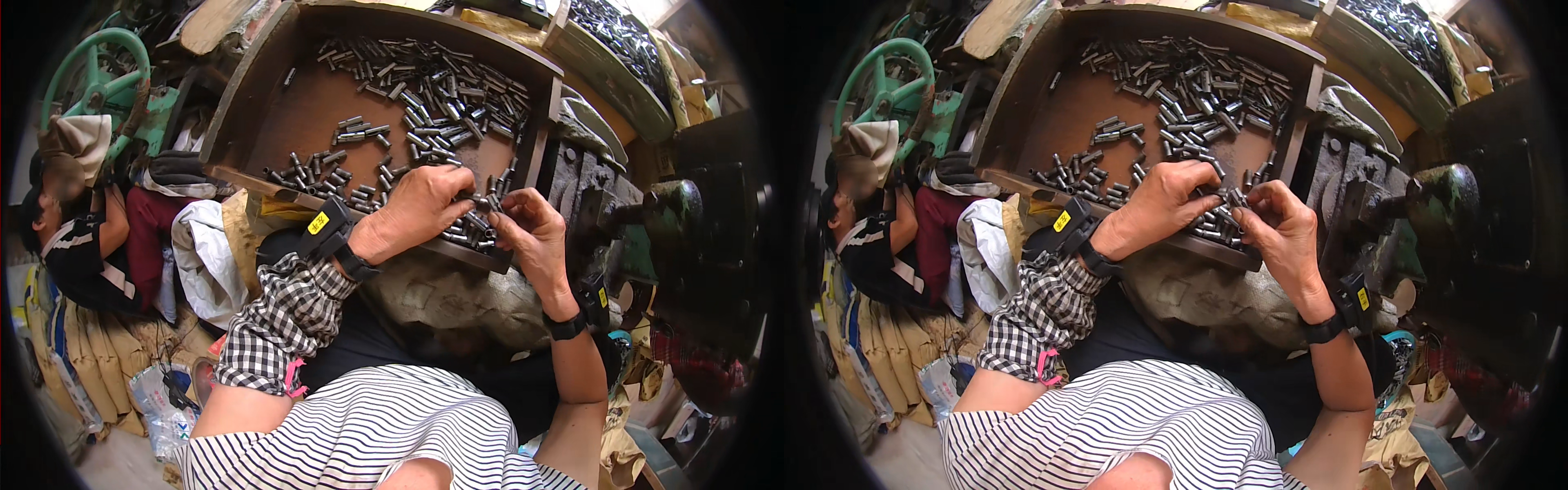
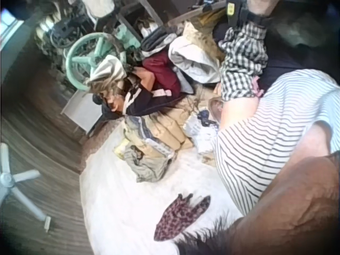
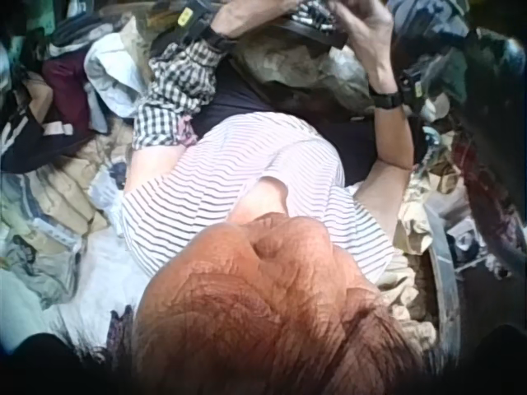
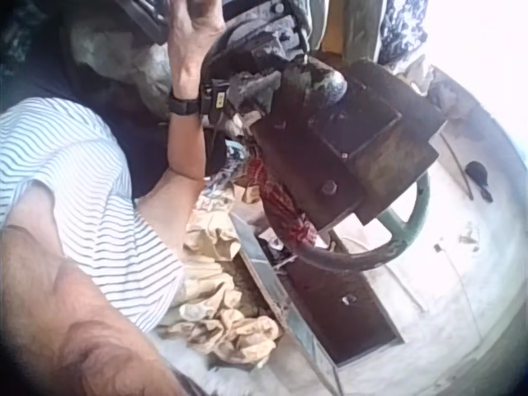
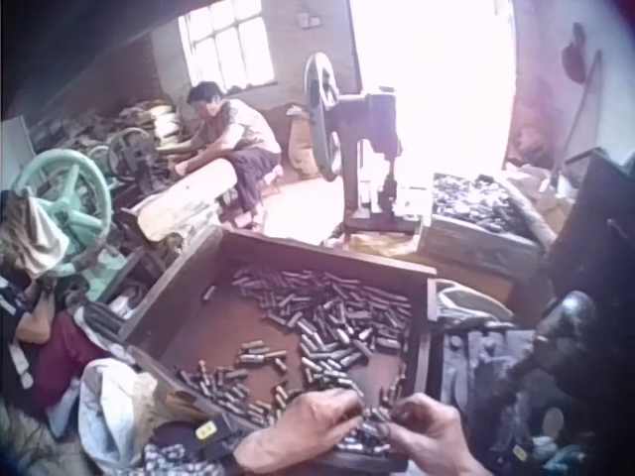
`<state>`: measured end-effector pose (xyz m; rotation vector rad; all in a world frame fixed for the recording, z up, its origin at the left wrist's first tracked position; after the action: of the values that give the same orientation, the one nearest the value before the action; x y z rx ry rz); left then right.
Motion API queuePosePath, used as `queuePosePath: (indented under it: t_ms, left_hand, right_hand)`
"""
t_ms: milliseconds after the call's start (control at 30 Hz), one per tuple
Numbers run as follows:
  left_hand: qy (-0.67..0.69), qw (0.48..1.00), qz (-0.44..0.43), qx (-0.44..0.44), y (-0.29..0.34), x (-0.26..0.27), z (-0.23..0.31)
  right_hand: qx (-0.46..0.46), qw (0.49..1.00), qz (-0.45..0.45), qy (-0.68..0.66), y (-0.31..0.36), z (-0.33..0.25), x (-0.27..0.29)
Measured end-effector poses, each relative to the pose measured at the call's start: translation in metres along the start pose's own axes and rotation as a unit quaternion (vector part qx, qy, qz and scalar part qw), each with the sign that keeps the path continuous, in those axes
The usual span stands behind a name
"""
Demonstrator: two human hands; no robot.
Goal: Manually assembling small metal pins and sleeves using a mechanical fixture.
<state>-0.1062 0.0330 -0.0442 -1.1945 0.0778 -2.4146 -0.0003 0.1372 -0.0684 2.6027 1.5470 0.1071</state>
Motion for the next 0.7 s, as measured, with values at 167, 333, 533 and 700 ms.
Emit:
queuePosePath:
  t_ms: [167,333,533,700]
  left_hand:
    - [0.187,0.979,-0.03,0.07,-0.003,-0.016,0.005]
    - [0.379,0.902,-0.078,0.192,0.0,-0.032,-0.008]
    - [0.459,0.858,-0.091,0.213,0.0,-0.035,-0.008]
    - [0.488,0.839,-0.082,0.228,0.002,-0.036,-0.01]
  right_hand:
    - [-0.023,0.996,0.015,-0.083,0.007,0.003,0.013]
    - [-0.034,0.986,0.004,-0.165,0.005,0.009,0.021]
    - [-0.044,0.984,0.012,-0.175,0.005,0.009,0.022]
    - [-0.056,0.979,0.009,-0.194,0.005,0.012,0.021]
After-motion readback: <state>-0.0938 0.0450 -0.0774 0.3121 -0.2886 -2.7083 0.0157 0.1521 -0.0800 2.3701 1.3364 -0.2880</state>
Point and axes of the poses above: each hand's wrist, its own y-axis away from the middle knuckle, its own x-axis out of the back of the hand, z = x × y, the point moved 8 cm from there along -y, towards the middle knuckle, and after that the axes turned 5 degrees about -y, right-handed, at the moved point
